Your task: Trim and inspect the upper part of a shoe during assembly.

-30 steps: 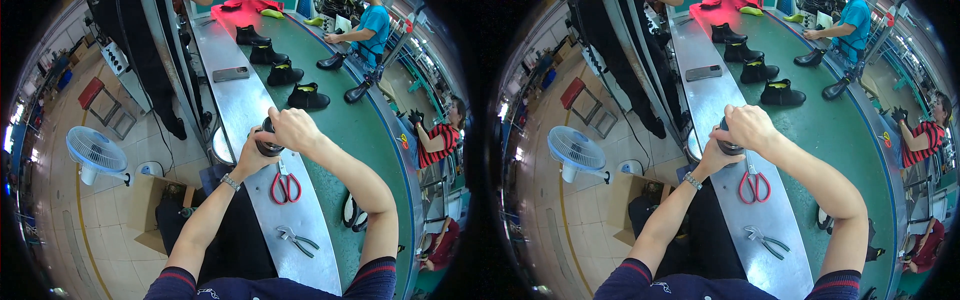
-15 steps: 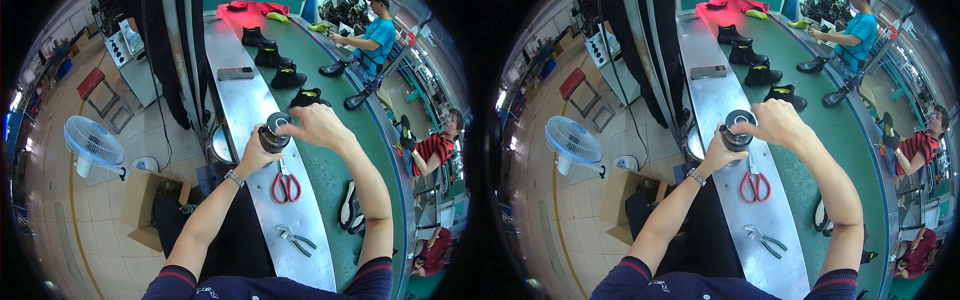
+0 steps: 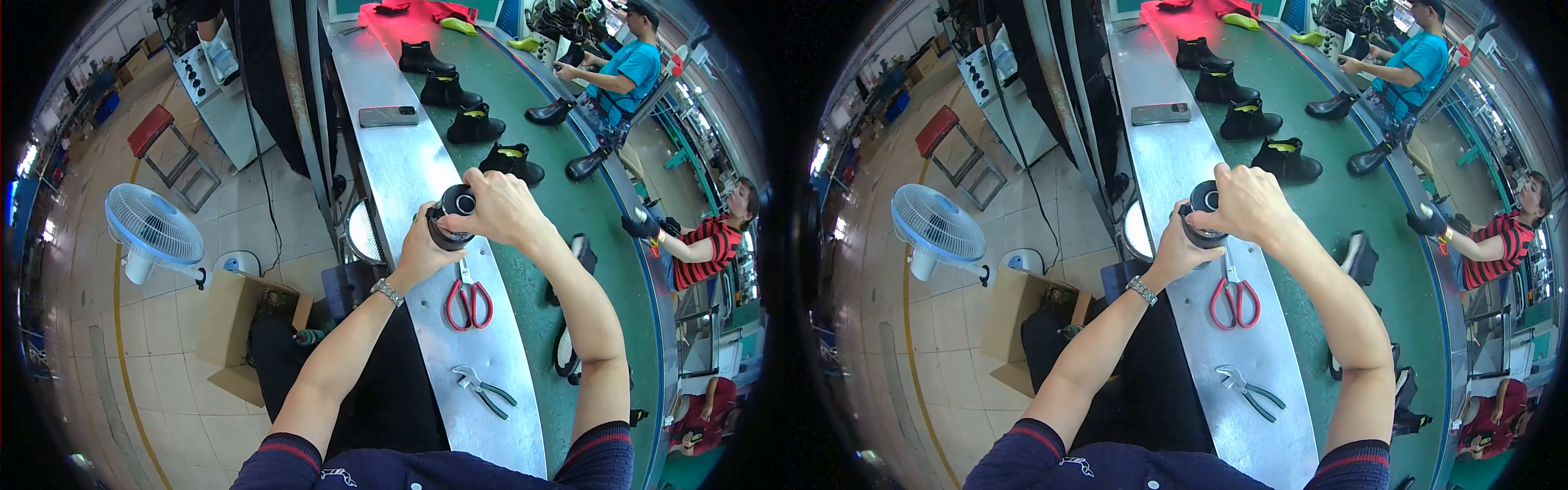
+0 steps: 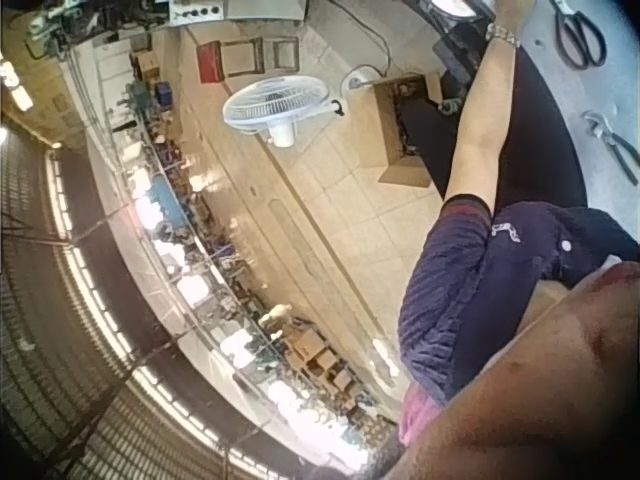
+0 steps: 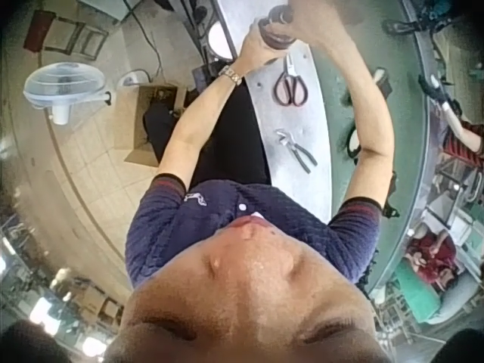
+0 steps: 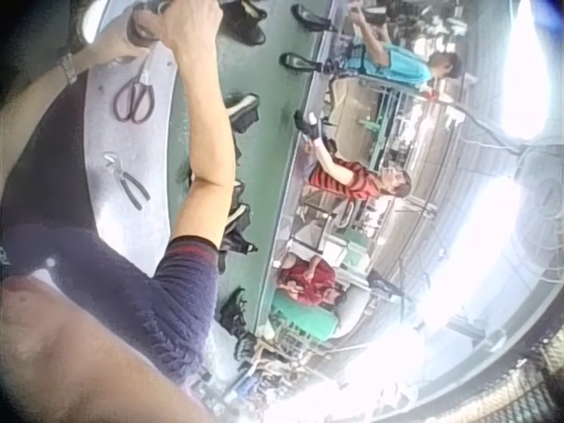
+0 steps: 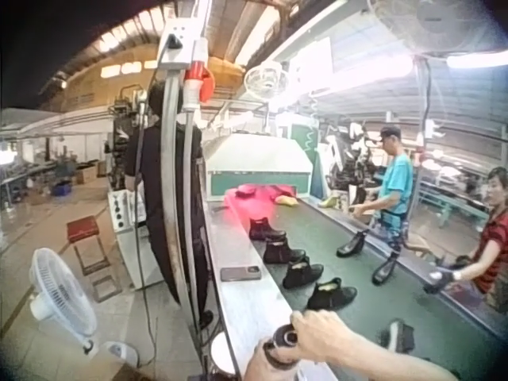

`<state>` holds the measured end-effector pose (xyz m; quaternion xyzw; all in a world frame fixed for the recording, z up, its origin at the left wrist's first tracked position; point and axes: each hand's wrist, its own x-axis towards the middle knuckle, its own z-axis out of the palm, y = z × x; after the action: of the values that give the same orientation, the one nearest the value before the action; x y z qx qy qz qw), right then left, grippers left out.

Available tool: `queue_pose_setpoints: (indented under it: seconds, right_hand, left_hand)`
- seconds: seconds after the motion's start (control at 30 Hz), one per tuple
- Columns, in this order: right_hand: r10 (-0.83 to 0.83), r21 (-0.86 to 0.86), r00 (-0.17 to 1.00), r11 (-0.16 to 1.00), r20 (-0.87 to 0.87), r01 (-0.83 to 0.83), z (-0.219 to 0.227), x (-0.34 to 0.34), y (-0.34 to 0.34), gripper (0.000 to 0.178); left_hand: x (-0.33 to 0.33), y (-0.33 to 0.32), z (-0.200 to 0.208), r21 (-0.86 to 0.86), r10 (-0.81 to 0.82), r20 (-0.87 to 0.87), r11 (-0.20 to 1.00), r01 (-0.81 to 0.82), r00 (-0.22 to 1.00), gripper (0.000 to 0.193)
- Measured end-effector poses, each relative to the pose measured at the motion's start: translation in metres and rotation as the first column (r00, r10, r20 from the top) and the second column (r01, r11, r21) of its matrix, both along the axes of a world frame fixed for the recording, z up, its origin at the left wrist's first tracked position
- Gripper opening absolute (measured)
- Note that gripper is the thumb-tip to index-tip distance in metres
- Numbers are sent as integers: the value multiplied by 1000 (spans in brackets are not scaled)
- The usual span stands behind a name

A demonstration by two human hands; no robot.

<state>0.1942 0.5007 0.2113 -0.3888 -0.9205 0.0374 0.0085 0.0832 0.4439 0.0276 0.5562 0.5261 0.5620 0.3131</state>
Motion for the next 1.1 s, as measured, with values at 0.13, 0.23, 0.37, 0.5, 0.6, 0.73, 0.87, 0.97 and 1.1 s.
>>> queue_pose_setpoints:
  seconds: [0.13, 0.23, 0.37, 0.5, 0.6, 0.73, 0.87, 0.97, 1.1]
  right_hand:
    - [-70, -23, 990, 997, 122, 73, 0, -8, -5, 74]
    - [27, 77, 996, 997, -83, -21, -12, 6, -3, 68]
    - [4, 51, 980, 999, -199, 6, -21, 11, -10, 71]
    - [-99, 26, 959, 994, -265, 109, -27, 13, -20, 74]
    - [-77, 39, 949, 995, -306, 94, -38, 17, -25, 75]
    - [-85, 5, 902, 995, -423, 96, -49, 13, -29, 75]
    - [46, 152, 852, 987, -522, 40, -54, 1, -46, 70]
    - [53, 93, 758, 996, -650, 10, -43, -27, -63, 65]
    - [100, -28, 676, 984, -730, -176, -41, -76, -87, 70]
  left_hand:
    - [-3, -3, 4, -32, 35, 17, 999, -34, 999, 92]
    - [-16, -6, 13, 117, 33, -108, 993, -20, 994, 85]
    - [-56, -19, 25, -64, -83, -138, 995, 75, 987, 48]
    - [-87, -33, 48, -243, -107, -49, 966, 92, 993, 18]
    - [-100, -40, 69, -220, -99, 142, 967, 129, 985, 14]
    - [-113, -42, 106, -213, -88, 355, 962, 172, 931, 14]
    - [-114, -53, 150, -187, -246, 155, 944, 273, 957, 17]
    - [-128, -77, 188, -180, -247, 129, 946, 268, 960, 19]
    - [-177, -132, 212, -157, -128, -59, 981, 117, 990, 21]
